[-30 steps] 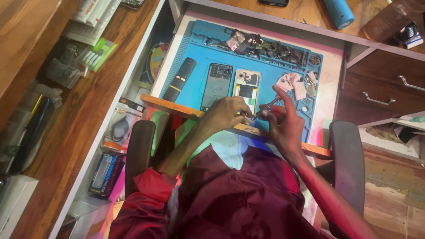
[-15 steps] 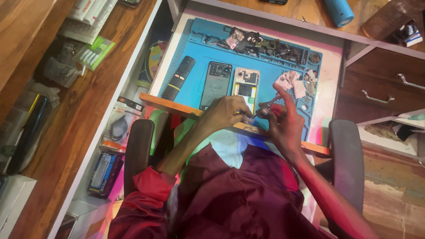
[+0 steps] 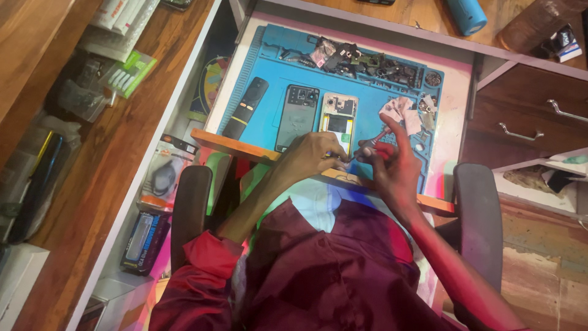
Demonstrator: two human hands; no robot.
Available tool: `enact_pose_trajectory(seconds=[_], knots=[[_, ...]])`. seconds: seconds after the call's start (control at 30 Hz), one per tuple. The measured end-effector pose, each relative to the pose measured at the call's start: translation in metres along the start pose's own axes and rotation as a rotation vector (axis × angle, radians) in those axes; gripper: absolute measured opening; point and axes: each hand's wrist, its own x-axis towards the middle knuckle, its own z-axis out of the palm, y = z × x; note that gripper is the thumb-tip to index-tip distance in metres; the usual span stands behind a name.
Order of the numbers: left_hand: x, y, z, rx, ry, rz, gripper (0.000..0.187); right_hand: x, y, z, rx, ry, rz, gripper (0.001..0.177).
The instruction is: The person uses a screwdriver to remove screws from a disassembled smartphone lying on a blue work mat. They then use tweezers to carefully lift and remove a small internal component from the phone's chassis. Finally, the person picks up a separate smartphone and presses its power button to turn on the screen.
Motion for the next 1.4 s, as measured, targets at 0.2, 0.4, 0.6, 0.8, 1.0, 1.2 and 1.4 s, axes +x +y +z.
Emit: enact_pose_trajectory(seconds=[0.2,0.4,0.6,0.8,1.0,1.2,1.4], knots=[[-0.003,0.003,0.0,-0.009,0.004,-0.018,0.017,-0.004,-0.002,0.002,-0.166,0.009,-0.061,0.067],[-0.001,0.002,0.0,0.003,0.005,-0.022,0.017,0.001,0.002,-0.002,-0.078,0.019,-0.019,0.067],[-0.002,0.004,-0.002,-0.004,0.005,-0.032,0.016,0.0,-0.004,0.002,-0.088,0.01,0.054,0.07],[-0.001,0.002,-0.003,-0.016,0.016,-0.027,0.017,0.0,-0.007,0.001,-0.096,0.002,-0.042,0.069],[-0.001,0.004,-0.002,-0.013,0.002,-0.03,0.018,0.0,-0.006,0.002,-0.047,0.014,0.029,0.068],[0.003,0.004,-0.007,-0.101,-0.02,-0.153,0.016,-0.002,-0.005,0.006,0.085,0.045,-0.089,0.063],[-0.007,-0.041,-0.028,0.069,0.228,-0.032,0.014,-0.006,-0.01,0.009,-0.186,0.038,-0.116,0.066]])
